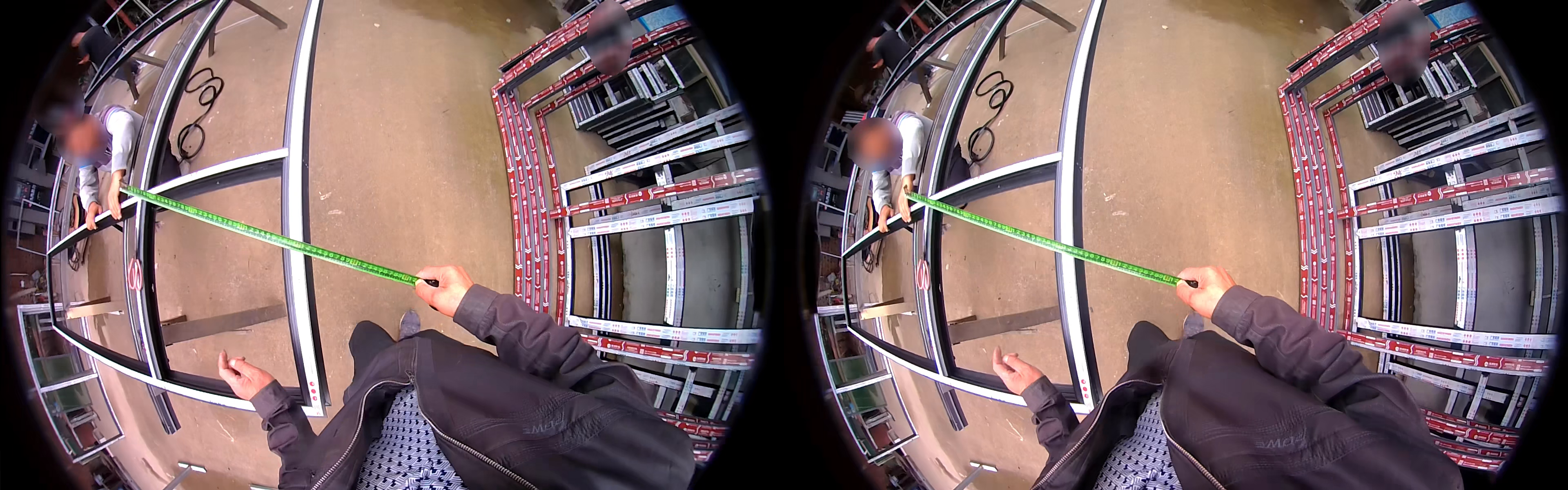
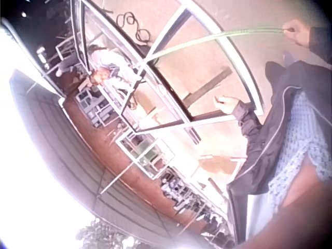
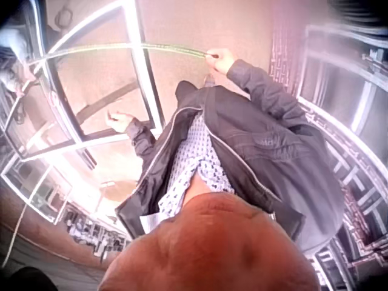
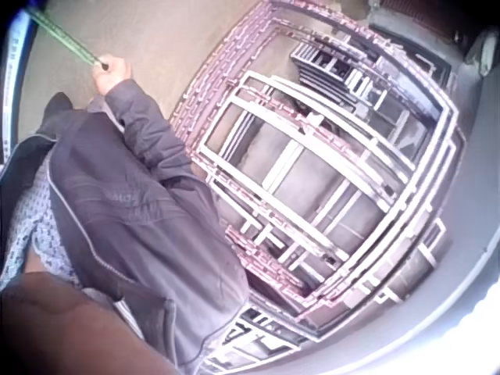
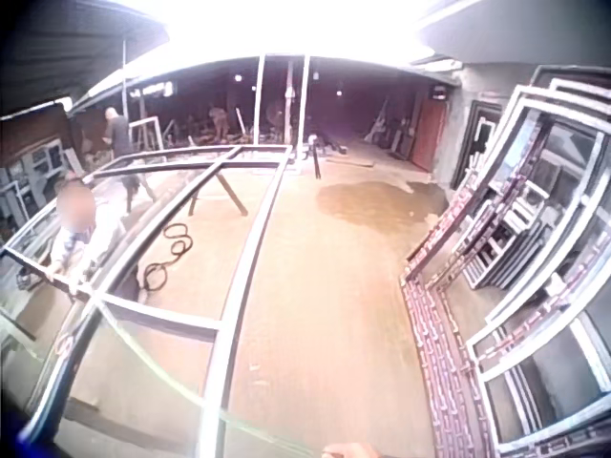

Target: The person uses a green tape measure to measure the dimensions of a large white window frame resting on a workbench. They measure the top, side, and bottom edges of the frame. Later, they measure a long black rubber seal strip and mark it with a white marker.

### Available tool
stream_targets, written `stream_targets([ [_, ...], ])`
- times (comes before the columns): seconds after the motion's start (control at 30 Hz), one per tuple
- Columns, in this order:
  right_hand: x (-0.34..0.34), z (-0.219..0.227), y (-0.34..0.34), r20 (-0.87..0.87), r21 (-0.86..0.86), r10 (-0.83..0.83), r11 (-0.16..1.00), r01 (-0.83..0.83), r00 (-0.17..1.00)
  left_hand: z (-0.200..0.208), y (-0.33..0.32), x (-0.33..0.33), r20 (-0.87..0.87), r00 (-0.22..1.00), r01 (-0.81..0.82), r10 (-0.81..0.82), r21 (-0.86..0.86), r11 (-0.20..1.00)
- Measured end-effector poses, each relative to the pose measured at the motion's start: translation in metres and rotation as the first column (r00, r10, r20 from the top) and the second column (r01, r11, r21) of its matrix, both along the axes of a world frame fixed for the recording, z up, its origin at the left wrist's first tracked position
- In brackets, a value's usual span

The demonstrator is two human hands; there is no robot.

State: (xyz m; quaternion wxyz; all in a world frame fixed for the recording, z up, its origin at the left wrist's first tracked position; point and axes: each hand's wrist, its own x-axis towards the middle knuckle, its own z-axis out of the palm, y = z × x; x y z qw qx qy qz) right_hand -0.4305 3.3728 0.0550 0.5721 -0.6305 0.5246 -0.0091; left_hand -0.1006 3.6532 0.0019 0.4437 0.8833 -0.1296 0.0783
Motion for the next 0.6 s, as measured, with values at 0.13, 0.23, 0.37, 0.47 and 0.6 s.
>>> stream_targets([
  [0.13, -0.018, -0.027, -0.064, 0.069, 0.019, -0.128, 0.992, 0.127, 0.989, -0.001, -0.099, -0.03, 0.132, 0.939, 0.318, -0.316, 0.011, 0.948],
  [0.23, -0.026, -0.048, -0.113, 0.043, -0.043, -0.223, 0.973, 0.225, 0.974, 0.02, -0.178, -0.058, 0.11, 0.816, 0.559, -0.568, 0.107, 0.823],
  [0.37, -0.064, -0.102, -0.18, 0.005, -0.057, -0.412, 0.91, 0.411, 0.911, -0.008, -0.284, -0.07, 0.015, 0.632, 0.773, -0.774, 0.044, 0.632],
  [0.47, -0.087, -0.13, -0.226, -0.071, -0.03, -0.527, 0.85, 0.526, 0.847, -0.027, -0.378, -0.047, -0.075, 0.504, 0.863, -0.86, 0.01, 0.505],
  [0.6, -0.159, -0.175, -0.251, -0.209, -0.043, -0.732, 0.669, 0.742, 0.648, -0.004, -0.536, -0.023, -0.175, 0.288, 0.957, -0.941, 0.012, 0.291],
])
